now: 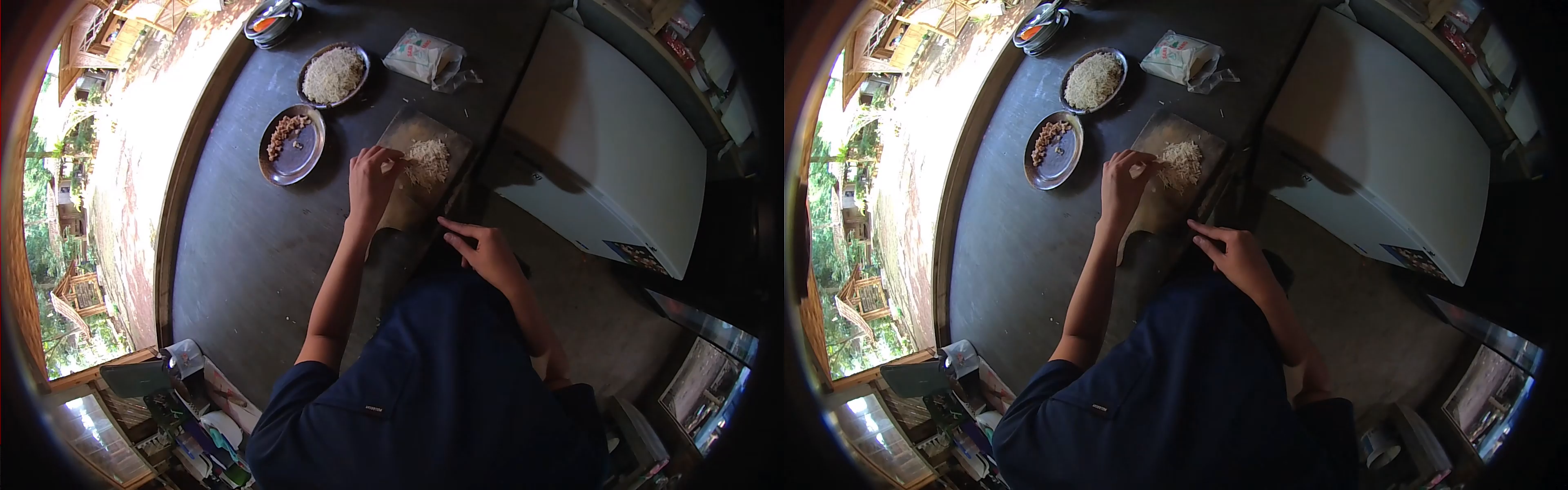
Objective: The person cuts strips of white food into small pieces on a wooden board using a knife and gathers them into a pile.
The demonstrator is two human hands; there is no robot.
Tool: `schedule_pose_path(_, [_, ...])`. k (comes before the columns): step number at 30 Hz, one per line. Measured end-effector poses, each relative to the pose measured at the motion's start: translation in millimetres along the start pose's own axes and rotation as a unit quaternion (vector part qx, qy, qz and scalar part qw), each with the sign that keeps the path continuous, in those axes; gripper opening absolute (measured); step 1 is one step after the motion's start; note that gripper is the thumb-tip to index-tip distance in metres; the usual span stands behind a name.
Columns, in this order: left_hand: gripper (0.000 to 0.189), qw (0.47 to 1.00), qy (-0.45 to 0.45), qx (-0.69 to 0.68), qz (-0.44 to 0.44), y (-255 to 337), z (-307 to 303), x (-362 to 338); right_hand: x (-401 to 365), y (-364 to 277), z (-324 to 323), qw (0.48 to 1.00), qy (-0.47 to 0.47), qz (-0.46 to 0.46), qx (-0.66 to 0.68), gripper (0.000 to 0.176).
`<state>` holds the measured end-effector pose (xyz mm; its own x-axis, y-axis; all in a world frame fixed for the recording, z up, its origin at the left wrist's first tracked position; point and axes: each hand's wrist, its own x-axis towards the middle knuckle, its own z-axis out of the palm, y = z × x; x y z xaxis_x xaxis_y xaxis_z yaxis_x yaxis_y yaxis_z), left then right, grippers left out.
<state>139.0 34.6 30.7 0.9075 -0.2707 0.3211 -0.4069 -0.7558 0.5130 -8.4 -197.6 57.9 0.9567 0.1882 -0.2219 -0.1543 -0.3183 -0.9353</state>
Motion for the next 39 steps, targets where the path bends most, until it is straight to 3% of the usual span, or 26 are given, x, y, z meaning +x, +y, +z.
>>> schedule_pose_path(3, [0.011,0.995,0.025,-0.093,-0.03,-3,-1,-5,-1,-5,-2,1.0,-0.005,0.024,0.01,0.038])
schedule_pose_path(5, [0.006,0.974,0.076,-0.178,-0.113,5,-13,-8,-1,-5,-2,0.999,-0.013,0.046,-0.005,0.037])
schedule_pose_path(6, [0.009,0.973,0.088,-0.187,-0.1,2,-17,-10,1,-4,-2,0.999,-0.013,0.046,-0.007,0.037])
schedule_pose_path(7, [0.013,0.955,0.052,-0.235,-0.174,-1,-24,-15,2,-2,-2,0.999,-0.014,0.045,-0.002,0.037])
schedule_pose_path(9, [0.018,0.922,0.015,-0.319,-0.218,2,-35,-22,1,-1,-2,0.999,-0.015,0.049,0.002,0.038])
schedule_pose_path(12, [0.02,0.905,-0.048,-0.334,-0.261,20,-50,-35,3,-1,-2,0.998,0.004,0.063,-0.014,0.037])
schedule_pose_path(14, [0.02,0.926,-0.063,-0.28,-0.244,33,-41,-52,5,5,1,0.996,0.086,0.02,-0.003,0.038])
schedule_pose_path(16, [0.021,0.945,-0.074,-0.222,-0.231,41,-29,-67,4,-11,-6,0.996,0.068,0.057,0.0,0.038])
schedule_pose_path(18, [0.023,0.995,-0.016,-0.054,-0.081,47,-13,-79,2,-14,-8,0.994,0.052,0.098,0.0,0.039])
schedule_pose_path(20, [0.023,0.994,-0.003,-0.066,-0.085,50,-6,-84,-2,-7,-5,0.995,0.087,-0.012,-0.046,0.039])
schedule_pose_path(23, [0.023,0.994,-0.004,-0.07,-0.079,54,-6,-86,-8,-6,-3,0.983,0.097,-0.085,-0.128,0.042])
schedule_pose_path(28, [0.031,0.998,-0.042,-0.041,-0.031,51,0,-93,-19,-6,6,0.979,0.079,-0.092,-0.162,0.048])
schedule_pose_path(39, [0.035,1.0,-0.017,-0.023,-0.005,43,5,-94,-23,2,14,0.964,0.079,-0.084,-0.238,0.052])
